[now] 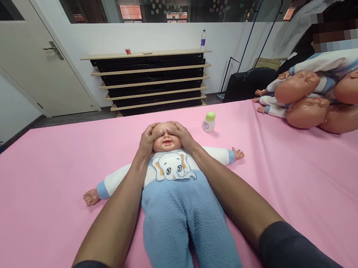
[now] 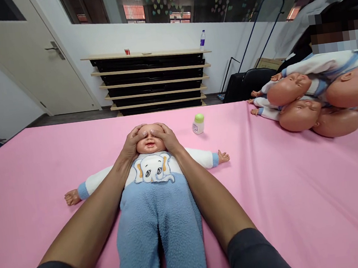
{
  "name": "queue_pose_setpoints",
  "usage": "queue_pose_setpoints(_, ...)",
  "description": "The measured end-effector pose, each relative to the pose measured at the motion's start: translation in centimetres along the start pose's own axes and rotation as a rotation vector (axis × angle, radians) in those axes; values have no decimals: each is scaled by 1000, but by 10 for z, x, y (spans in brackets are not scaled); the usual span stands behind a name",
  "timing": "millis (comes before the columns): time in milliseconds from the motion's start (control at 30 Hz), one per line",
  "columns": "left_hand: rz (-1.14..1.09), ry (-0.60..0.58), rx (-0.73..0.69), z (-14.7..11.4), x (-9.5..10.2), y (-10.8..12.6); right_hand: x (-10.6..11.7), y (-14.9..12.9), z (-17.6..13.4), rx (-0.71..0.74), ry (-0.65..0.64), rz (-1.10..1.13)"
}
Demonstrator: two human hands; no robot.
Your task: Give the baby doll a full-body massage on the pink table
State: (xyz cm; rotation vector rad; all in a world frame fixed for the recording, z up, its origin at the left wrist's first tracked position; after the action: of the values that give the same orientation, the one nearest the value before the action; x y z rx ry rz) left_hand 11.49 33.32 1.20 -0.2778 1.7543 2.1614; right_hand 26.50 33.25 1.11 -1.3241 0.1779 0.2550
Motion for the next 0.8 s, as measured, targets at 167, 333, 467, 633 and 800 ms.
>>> queue_pose_setpoints(167, -17, 17, 7, 1, 3, -2, -2, -7, -6, -41, -60, 30)
queue_pose_setpoints(333, -79, 38, -23, 2, 1, -4, -2, -3, 3, 24, -40, -7)
queue_pose_setpoints(467, -78, 87, -63, 3, 0, -4, 0, 5, 10, 92, 21, 25)
queue_pose_setpoints(633, -41, 3, -11, 2, 1, -3, 1, 2, 3, 56, -27, 22)
queue_pose_setpoints(800, -1, 24, 5, 0, 2, -1, 1, -4, -3, -13, -62, 9)
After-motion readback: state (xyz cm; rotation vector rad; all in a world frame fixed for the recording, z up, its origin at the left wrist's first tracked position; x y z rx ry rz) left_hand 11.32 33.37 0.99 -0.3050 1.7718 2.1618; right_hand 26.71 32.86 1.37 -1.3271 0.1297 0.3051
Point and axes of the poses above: each hand's wrist, its own z-axis towards the middle knuckle, its own x-axis out of the back of the hand, y = z × x, the point moved 2 cm from there along z, towards the middle knuckle, and after that the axes turned 2 degrees about y, right-handed, at the moved point
